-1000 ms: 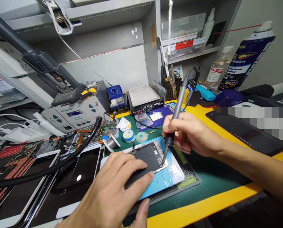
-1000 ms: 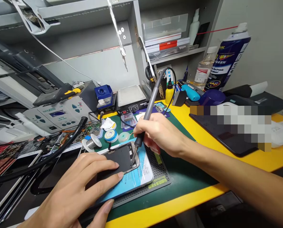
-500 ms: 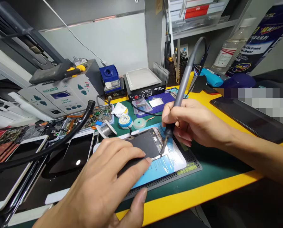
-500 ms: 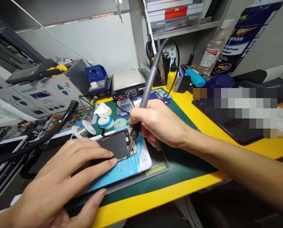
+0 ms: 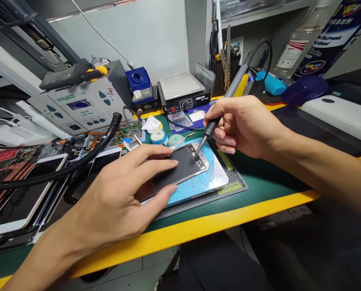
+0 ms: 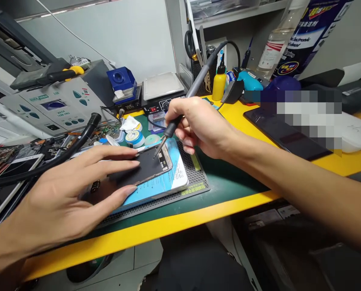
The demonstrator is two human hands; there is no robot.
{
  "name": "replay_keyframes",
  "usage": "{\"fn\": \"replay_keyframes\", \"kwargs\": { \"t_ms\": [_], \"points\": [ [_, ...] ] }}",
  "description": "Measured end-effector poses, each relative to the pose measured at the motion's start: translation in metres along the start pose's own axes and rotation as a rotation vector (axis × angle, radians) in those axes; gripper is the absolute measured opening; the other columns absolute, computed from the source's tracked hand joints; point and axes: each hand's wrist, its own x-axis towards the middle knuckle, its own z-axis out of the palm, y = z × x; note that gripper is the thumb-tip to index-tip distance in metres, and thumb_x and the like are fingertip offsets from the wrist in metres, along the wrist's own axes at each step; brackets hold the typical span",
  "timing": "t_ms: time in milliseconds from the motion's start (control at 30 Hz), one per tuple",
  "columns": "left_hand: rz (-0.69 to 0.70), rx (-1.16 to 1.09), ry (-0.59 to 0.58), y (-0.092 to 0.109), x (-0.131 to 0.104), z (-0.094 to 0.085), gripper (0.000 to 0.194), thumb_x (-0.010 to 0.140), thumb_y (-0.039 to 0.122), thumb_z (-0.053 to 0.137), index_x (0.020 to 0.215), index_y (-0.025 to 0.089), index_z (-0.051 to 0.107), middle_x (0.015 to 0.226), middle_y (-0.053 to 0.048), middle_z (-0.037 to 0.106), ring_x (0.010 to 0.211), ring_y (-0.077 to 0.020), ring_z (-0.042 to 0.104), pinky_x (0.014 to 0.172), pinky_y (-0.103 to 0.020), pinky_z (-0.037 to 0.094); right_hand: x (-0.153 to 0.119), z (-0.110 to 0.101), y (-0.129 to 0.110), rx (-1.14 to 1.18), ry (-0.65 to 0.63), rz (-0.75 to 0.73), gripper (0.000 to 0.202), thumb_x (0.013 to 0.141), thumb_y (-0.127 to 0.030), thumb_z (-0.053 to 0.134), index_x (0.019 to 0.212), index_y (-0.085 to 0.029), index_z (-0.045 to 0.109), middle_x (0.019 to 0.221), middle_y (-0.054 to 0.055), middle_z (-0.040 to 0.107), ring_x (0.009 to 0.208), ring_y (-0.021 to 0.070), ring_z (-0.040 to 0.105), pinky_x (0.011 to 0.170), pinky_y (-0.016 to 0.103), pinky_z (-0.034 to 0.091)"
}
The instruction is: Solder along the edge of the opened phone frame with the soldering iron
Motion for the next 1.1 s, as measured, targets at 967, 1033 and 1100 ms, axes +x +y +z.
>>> {"fn": "replay_keyframes", "kwargs": {
  "t_ms": [967, 1033, 1100],
  "points": [
    [-0.057, -0.094, -0.048, -0.017, 0.022, -0.023, 0.023, 0.09, 0.027, 0.07, 0.112, 0.02, 0.07, 0.116, 0.006, 0.071, 0.104, -0.0065, 0.066, 0.091, -0.015, 0.053, -0.009, 0.002, -0.009, -0.067, 0.026, -0.164, 0.04, 0.085, -0.006, 0.053, 0.047, -0.018, 0.052, 0.034, -0.005, 0.041, 0.037, 0.0096, 0.042, 0.036, 0.023, 0.03],
    [-0.084, -0.107, -0.04, -0.017, 0.022, -0.023, 0.023, 0.089, 0.027, 0.072, 0.111, 0.02, 0.07, 0.114, 0.005, 0.072, 0.102, -0.0064, 0.067, 0.09, -0.015, 0.054, -0.008, 0.001, -0.008, -0.063, 0.017, -0.168, 0.039, 0.084, -0.006, 0.054, 0.047, -0.019, 0.052, 0.034, -0.005, 0.04, 0.037, 0.0094, 0.042, 0.036, 0.023, 0.031],
    [-0.072, -0.099, -0.049, -0.017, 0.022, -0.023, 0.023, 0.089, 0.026, 0.071, 0.111, 0.021, 0.07, 0.114, 0.006, 0.072, 0.102, -0.0054, 0.067, 0.09, -0.013, 0.053, -0.007, 0.001, -0.008, -0.061, 0.013, -0.169, 0.038, 0.083, -0.007, 0.054, 0.047, -0.019, 0.053, 0.034, -0.006, 0.041, 0.036, 0.0093, 0.042, 0.036, 0.022, 0.031]
  ]
}}
